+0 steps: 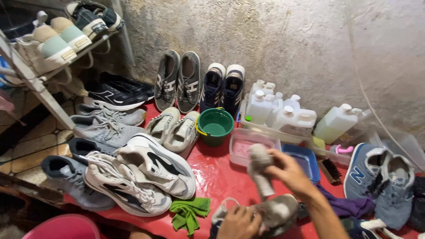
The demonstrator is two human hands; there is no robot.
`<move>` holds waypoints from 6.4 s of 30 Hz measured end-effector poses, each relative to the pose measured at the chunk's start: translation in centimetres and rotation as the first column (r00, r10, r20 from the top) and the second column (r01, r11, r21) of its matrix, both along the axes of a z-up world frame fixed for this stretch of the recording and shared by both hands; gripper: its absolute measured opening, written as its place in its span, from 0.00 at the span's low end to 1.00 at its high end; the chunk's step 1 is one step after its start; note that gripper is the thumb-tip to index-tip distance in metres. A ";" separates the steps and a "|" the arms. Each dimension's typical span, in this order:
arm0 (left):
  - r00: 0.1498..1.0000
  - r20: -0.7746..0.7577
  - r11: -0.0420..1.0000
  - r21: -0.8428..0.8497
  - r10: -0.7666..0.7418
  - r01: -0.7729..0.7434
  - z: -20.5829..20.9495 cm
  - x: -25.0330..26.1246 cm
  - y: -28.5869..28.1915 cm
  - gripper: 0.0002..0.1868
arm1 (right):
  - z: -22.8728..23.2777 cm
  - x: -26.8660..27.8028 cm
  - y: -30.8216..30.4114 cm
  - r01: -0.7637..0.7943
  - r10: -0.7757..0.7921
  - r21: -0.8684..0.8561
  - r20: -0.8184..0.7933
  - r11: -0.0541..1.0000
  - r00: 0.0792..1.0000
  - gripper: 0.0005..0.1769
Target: The person scrubs a white sneaker with a black brush, then wipes it with a cloth. The person holds the shoe steady with one hand while scrubbing and wiping with the other.
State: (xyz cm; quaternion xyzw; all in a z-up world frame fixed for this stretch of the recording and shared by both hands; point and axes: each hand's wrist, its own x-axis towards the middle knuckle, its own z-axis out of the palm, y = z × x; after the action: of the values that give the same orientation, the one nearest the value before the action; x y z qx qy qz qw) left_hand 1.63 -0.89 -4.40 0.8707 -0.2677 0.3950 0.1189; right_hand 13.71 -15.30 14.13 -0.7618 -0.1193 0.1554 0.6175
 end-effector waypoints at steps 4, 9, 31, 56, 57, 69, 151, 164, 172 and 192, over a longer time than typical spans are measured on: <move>0.927 -0.369 0.998 -0.020 -0.061 0.058 5.6 0.2 2.5 0.22 | 0.9 -3.2 -5.9 0.325 -0.310 0.239 -0.098 0.915 0.946 0.30; 0.799 -0.559 0.967 -0.232 -0.221 0.105 8.0 1.3 4.3 0.20 | -2.5 -5.5 -9.5 0.715 -0.641 0.287 -0.315 0.638 0.699 0.36; 0.681 -0.714 0.982 -0.184 -0.164 0.044 9.2 2.4 4.2 0.20 | -10.2 -8.8 -7.0 0.388 -0.261 -0.134 0.540 0.912 0.800 0.25; 0.594 -0.743 0.938 -0.341 -0.307 0.058 6.3 3.5 4.7 0.17 | -9.5 -8.1 -6.5 0.214 0.031 -0.273 0.681 0.938 0.731 0.34; 0.615 -0.733 0.952 -0.288 -0.289 0.104 6.0 3.6 4.8 0.14 | -9.4 -8.7 -6.7 0.223 0.045 -0.292 0.693 0.930 0.719 0.33; 0.744 -0.618 0.967 -0.146 -0.253 0.208 8.7 2.0 4.3 0.17 | -13.6 -14.7 -2.6 0.639 0.211 -0.460 0.878 0.616 0.429 0.21; 0.774 -0.550 0.949 -0.159 -0.315 0.273 10.5 -0.5 2.1 0.21 | -9.0 -11.4 -12.8 0.601 -0.041 -0.434 0.787 0.671 0.615 0.35; 0.778 -0.563 0.960 -0.144 -0.278 0.239 9.2 0.1 2.2 0.18 | -11.9 -17.2 -5.8 0.589 0.233 -0.632 0.756 0.503 0.612 0.32; 0.902 -0.431 0.962 -0.243 0.006 -0.122 7.1 -2.2 2.7 0.27 | -11.7 -16.8 -6.0 0.588 0.216 -0.636 0.749 0.500 0.626 0.34; 0.828 -0.545 0.889 -0.436 -0.134 -0.143 5.5 -0.9 4.0 0.15 | -14.0 -17.0 -2.2 0.424 0.380 -0.685 0.702 0.593 0.603 0.30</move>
State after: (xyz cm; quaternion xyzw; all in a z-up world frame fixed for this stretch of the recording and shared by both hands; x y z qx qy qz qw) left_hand 0.76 3.15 1.06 0.8951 -0.1180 0.1737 0.3932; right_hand -3.33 -17.52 0.14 -0.9385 -0.2865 -0.1742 0.0828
